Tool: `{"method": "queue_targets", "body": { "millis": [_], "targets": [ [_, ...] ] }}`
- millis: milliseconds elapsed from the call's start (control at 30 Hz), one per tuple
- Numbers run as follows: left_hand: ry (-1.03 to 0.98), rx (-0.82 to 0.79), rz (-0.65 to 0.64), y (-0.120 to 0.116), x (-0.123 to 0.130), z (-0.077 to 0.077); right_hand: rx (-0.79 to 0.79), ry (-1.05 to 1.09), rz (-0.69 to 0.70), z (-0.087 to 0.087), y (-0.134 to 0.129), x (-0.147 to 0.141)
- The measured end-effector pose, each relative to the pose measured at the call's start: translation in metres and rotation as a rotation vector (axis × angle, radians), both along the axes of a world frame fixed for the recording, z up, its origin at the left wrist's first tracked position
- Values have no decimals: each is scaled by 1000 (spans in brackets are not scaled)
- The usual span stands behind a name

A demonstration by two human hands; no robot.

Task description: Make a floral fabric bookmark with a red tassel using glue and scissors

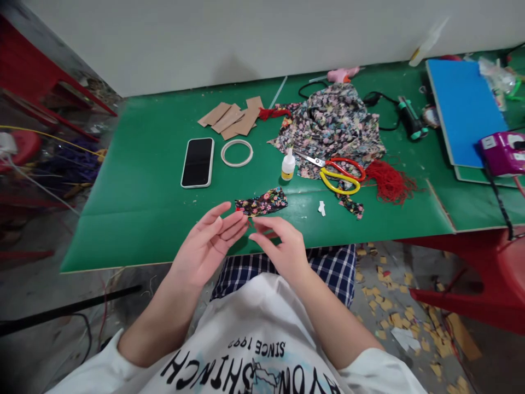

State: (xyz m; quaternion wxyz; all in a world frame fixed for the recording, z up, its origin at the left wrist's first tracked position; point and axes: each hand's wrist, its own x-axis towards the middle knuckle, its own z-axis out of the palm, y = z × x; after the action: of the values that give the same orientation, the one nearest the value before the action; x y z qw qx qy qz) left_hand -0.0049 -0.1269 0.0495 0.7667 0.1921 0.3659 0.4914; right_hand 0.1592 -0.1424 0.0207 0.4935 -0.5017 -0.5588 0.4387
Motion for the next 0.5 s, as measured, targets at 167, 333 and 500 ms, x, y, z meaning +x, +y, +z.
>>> {"method": "queue_targets", "body": {
  "millis": [167, 333, 500],
  "targets": [
    [-143, 17, -94, -7, 4, 8, 486, -233, -41, 9, 14, -8],
    [-214, 61, -160, -11, 5, 13, 361, -96, 3, 15, 23, -11],
    [-199, 130, -199, -10, 2, 11, 58, 40, 95, 19, 26, -4]
  ]
}}
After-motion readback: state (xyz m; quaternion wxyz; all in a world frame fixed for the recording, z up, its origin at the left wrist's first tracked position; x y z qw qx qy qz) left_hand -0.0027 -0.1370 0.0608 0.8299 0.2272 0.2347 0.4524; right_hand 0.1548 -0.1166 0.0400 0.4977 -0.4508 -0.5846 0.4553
